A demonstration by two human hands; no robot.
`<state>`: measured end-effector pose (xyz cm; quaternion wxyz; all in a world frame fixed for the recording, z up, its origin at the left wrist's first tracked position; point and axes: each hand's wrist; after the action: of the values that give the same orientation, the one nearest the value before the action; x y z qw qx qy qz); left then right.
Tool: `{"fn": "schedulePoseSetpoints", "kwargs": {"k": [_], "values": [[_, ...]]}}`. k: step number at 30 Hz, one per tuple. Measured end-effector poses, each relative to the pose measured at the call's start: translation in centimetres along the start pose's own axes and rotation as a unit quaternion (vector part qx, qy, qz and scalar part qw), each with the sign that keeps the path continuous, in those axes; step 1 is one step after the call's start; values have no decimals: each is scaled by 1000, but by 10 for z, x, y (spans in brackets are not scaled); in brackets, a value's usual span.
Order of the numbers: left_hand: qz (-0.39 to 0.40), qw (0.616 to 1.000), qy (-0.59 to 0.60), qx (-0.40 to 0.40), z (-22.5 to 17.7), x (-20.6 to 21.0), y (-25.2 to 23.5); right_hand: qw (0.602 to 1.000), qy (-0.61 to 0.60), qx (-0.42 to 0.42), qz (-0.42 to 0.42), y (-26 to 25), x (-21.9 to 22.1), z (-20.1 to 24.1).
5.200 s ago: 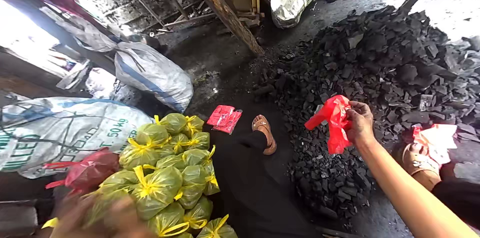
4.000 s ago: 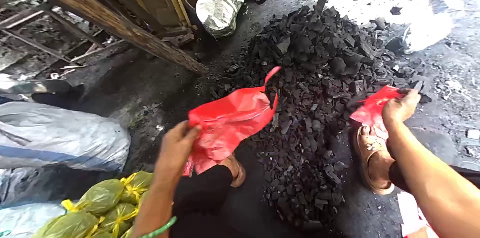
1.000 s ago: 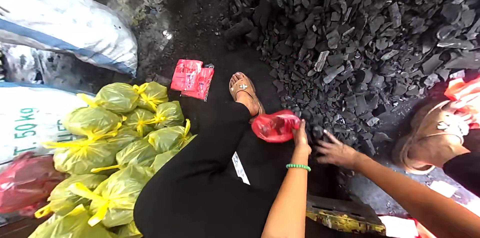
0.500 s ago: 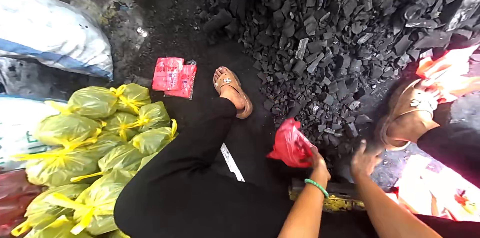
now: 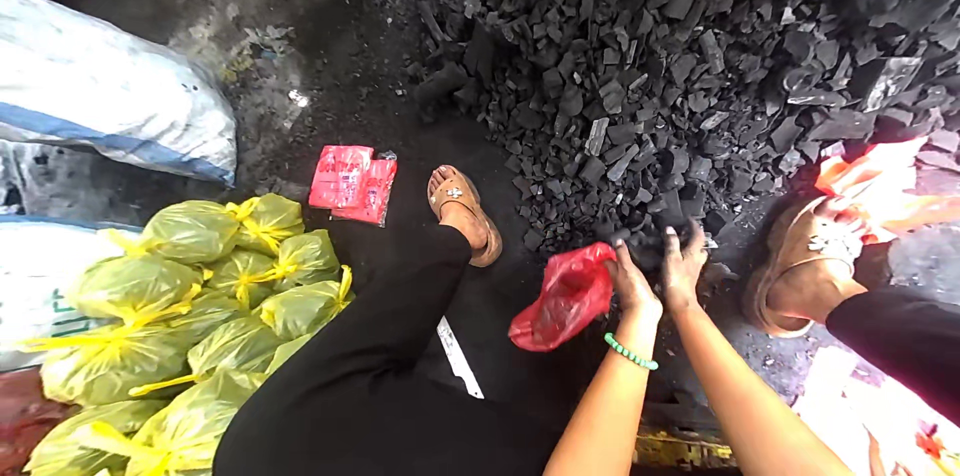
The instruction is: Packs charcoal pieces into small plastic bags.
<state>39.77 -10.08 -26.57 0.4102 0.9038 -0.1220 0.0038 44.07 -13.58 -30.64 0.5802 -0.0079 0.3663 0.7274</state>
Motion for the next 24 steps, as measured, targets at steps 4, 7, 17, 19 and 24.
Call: {"fn": "schedulePoseSetpoints", "kwargs": {"k": [4,7,17,19,24], "values": [[26,969,-145,198,-44,-14,-10,989,-28,-111,89,-24,-18,33],[-59,935,-229,265,-61,-33,-58,992,46,-109,-38,-46,-44,21],[-65,950,-306,19,-51,-15,-129,989,137,-17,-54,-84,15,22],[-40,940,-335,46,-48,0,-117,989,137,-32,-44,-81,17,27],[23,923,-372,98,-49,45,-98,997,73,-29,29,-86,3,30]]}}
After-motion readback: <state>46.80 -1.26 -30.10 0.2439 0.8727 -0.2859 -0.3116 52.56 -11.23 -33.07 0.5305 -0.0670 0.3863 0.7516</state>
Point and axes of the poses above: each hand's wrist, its own y-axis away from the middle knuckle, its own x-axis out of the palm, z = x × y, and after that the axes turned 5 degrees about x, right-handed
